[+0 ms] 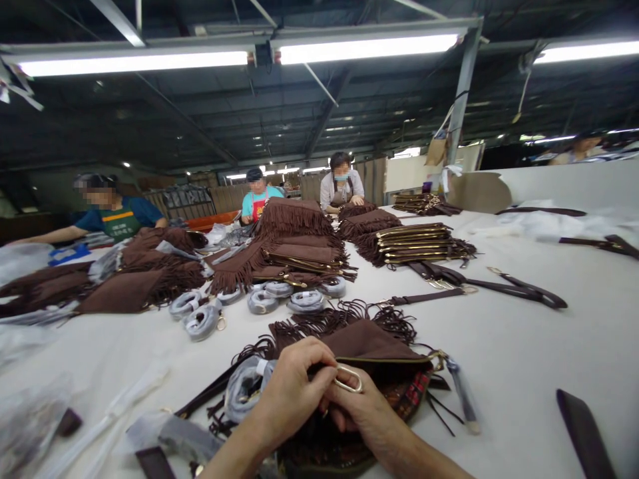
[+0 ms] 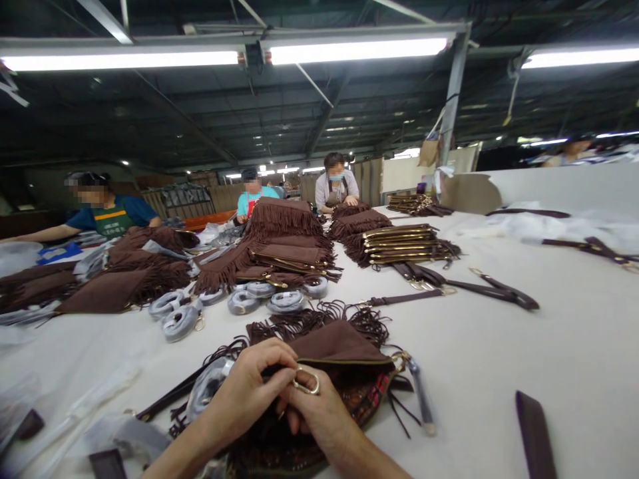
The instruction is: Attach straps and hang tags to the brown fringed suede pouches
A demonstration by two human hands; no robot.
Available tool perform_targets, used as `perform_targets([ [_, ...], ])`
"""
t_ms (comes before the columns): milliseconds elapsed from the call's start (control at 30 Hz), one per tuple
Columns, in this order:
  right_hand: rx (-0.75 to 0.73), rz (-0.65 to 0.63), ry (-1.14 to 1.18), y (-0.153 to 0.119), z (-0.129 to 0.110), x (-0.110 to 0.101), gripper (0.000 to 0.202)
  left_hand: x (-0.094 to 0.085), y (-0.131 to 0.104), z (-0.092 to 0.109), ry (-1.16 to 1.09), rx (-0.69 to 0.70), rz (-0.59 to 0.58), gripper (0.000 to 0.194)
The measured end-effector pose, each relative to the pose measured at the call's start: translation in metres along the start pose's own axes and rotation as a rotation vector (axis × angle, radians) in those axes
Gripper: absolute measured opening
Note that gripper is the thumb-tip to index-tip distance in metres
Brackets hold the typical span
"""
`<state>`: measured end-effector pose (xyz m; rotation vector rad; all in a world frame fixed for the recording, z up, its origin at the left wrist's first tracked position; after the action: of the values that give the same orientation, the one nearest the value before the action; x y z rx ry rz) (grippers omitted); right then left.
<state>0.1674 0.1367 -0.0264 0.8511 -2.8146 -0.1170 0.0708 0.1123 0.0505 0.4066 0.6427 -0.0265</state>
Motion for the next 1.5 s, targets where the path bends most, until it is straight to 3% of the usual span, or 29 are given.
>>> perform_targets([
  [167, 0.025, -0.03, -0.026, 0.001, 0.001, 0.0, 0.053, -0.002, 0.001, -0.015, 0.003, -0.073, 0.104, 0.014],
  [300, -0.048, 0.095, -0.064, -0.003, -0.007, -0.009, 0.043, -0.018, 0.006, -0.036, -0.16, -0.179, 0.264, 0.014],
  [367, -0.03, 0.058, -0.03, -0.006, -0.01, -0.008, 0.04, -0.027, 0.007, -0.039, -0.206, -0.197, 0.304, 0.015],
  [467, 0.019, -0.049, 0.151, -0.013, -0.016, -0.001, 0.038, -0.031, 0.007, -0.028, -0.297, -0.189, 0.235, 0.017],
  [600, -0.019, -0.065, 0.385, -0.017, -0.031, 0.0, 0.042, -0.019, 0.003, -0.01, -0.508, -0.266, -0.001, 0.02],
  [867, -0.005, 0.118, 0.241, -0.009, -0.025, -0.019, 0.042, -0.013, 0.0, -0.013, -0.428, -0.357, -0.147, 0.023],
  [1133, -0.087, 0.165, 0.235, -0.006, -0.023, -0.023, 0.043, -0.012, -0.001, -0.006, -0.137, -0.201, -0.046, 0.014],
  [1500, -0.074, 0.201, 0.211, -0.006, -0.02, -0.024, 0.049, -0.003, -0.006, -0.005, -0.019, -0.176, 0.025, 0.016],
])
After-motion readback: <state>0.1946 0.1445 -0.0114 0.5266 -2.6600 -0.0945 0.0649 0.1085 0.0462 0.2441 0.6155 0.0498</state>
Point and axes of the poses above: each hand's wrist, its own y-axis towards the middle knuckle, its own x-axis out of the palm, z = x × y, the point moved 5 cm from there along y, towards the middle knuckle, and after that the axes turned 3 degrees about -x, right-handed, at the moved point
